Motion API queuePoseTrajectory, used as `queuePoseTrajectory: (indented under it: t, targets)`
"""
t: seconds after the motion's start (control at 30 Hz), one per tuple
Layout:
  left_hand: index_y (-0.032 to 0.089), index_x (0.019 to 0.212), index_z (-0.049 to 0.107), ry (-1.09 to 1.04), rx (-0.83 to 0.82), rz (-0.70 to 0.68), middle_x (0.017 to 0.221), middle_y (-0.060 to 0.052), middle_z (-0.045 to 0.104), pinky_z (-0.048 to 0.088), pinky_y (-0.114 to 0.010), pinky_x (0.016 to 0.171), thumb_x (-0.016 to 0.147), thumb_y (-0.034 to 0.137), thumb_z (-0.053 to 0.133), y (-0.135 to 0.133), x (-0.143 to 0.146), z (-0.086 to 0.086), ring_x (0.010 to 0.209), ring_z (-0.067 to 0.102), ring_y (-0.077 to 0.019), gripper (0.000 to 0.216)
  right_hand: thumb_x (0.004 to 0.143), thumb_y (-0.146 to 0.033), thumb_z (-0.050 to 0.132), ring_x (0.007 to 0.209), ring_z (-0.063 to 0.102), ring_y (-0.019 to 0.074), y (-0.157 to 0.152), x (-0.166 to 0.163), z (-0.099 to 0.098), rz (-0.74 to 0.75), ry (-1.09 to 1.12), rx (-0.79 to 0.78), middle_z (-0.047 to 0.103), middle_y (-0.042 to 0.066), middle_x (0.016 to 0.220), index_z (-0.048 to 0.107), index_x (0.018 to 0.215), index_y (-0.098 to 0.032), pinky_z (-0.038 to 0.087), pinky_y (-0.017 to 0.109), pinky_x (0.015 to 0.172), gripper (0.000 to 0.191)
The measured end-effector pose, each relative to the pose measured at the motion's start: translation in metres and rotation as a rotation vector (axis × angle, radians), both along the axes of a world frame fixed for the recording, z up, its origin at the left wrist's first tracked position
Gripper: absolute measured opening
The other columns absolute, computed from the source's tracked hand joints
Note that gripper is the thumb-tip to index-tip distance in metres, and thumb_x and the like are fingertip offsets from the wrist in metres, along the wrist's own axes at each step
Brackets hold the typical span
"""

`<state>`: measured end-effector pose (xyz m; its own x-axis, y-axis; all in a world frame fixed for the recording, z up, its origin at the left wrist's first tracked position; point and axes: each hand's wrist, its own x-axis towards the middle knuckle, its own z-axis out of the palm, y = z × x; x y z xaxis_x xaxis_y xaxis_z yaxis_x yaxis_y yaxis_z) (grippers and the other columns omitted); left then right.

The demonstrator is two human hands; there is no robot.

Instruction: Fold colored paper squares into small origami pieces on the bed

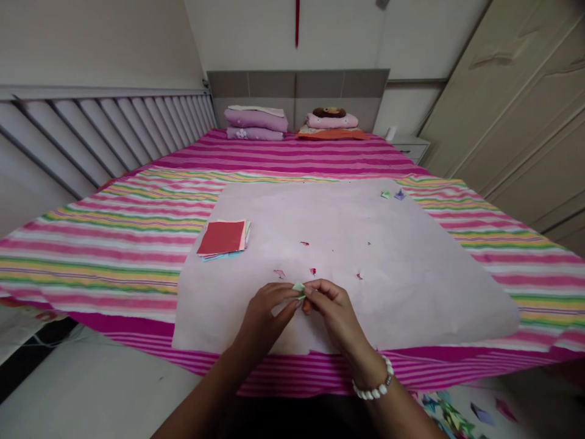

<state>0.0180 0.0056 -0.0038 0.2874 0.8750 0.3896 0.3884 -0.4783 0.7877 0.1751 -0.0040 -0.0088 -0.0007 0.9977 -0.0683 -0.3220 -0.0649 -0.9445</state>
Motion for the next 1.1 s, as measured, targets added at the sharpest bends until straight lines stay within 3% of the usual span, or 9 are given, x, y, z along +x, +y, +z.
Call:
queuePoseTrajectory:
  t: [0.1,0.2,0.33,0.47,0.63,0.87,1.0,1.1]
  targets:
    - [0.021,0.085,0.073,-0.125,-0.102,0.028,0.093,-0.007,0.074,0.050,-0.034,0.085,0.078,0.020,0.065,0.000,0.000,0.004,0.091,0.066,-0.0220,0.011,0.075,-0.035,0.071,0.052,0.054,0.0112,-0.001,0.001,0.000,0.046,-0.016,0.029,0.062,-0.002,0.054,0.070,0.079,-0.016,0.042,0.026,0.057,0.019]
    - [0.020,0.083,0.070,-0.170,-0.156,0.029,0.091,-0.005,0.072,0.049,-0.031,0.082,0.080,0.022,0.063,0.000,-0.001,0.008,0.089,0.065,-0.0202,0.008,0.068,-0.035,0.078,0.049,0.053,0.0109,-0.002,0.001,-0.001,0.086,-0.026,0.025,0.062,-0.002,0.053,0.069,0.080,-0.016,0.041,0.024,0.053,0.024]
    - [0.019,0.083,0.068,-0.170,-0.232,-0.013,0.088,-0.004,0.069,0.047,-0.029,0.080,0.082,0.023,0.059,0.000,-0.002,0.010,0.086,0.063,-0.0179,0.010,0.063,-0.036,0.081,0.043,0.050,0.0091,-0.002,-0.001,-0.002,0.122,-0.013,-0.001,0.059,-0.004,0.047,0.067,0.072,-0.016,0.038,0.022,0.047,0.027]
    - [0.018,0.079,0.069,-0.257,-0.282,-0.003,0.091,-0.005,0.070,0.047,-0.029,0.080,0.076,0.024,0.067,0.000,0.000,0.009,0.087,0.063,-0.0191,0.007,0.064,-0.037,0.081,0.041,0.047,0.0085,-0.003,-0.003,0.001,0.106,-0.040,-0.013,0.057,-0.004,0.044,0.066,0.068,-0.015,0.035,0.022,0.045,0.027]
    - [0.017,0.074,0.066,-0.405,-0.442,0.001,0.070,-0.001,0.068,0.048,-0.026,0.069,0.075,0.027,0.069,0.001,0.005,0.011,0.069,0.062,-0.0150,0.011,0.065,-0.040,0.079,0.042,0.047,0.0084,-0.005,-0.004,0.003,0.135,-0.038,-0.005,0.057,-0.004,0.045,0.066,0.067,-0.016,0.035,0.022,0.046,0.027]
    - [0.016,0.112,0.059,-0.533,-0.599,-0.020,0.065,0.004,0.062,0.047,-0.028,0.064,0.067,0.030,0.075,0.003,0.006,0.017,0.062,0.060,-0.0134,0.049,0.070,-0.042,0.075,0.042,0.045,0.0085,-0.006,-0.003,0.003,0.190,-0.130,0.020,0.053,-0.004,0.045,0.064,0.065,-0.016,0.033,0.022,0.045,0.028]
    - [0.014,0.077,0.068,-0.423,-0.665,-0.114,0.062,0.002,0.059,0.045,-0.027,0.064,0.073,0.032,0.070,0.003,0.004,0.023,0.064,0.055,-0.0128,0.019,0.070,-0.043,0.073,0.043,0.045,0.0079,-0.008,-0.005,0.003,0.193,-0.145,0.025,0.054,-0.004,0.048,0.063,0.064,-0.016,0.033,0.022,0.045,0.029]
    - [0.015,0.065,0.063,-0.409,-0.654,-0.123,0.059,0.002,0.057,0.043,-0.025,0.062,0.075,0.030,0.068,0.002,0.004,0.024,0.061,0.053,-0.0120,0.019,0.070,-0.043,0.073,0.043,0.045,0.0080,-0.009,-0.007,0.004,0.205,-0.116,0.015,0.056,-0.003,0.052,0.064,0.064,-0.017,0.035,0.022,0.045,0.029]
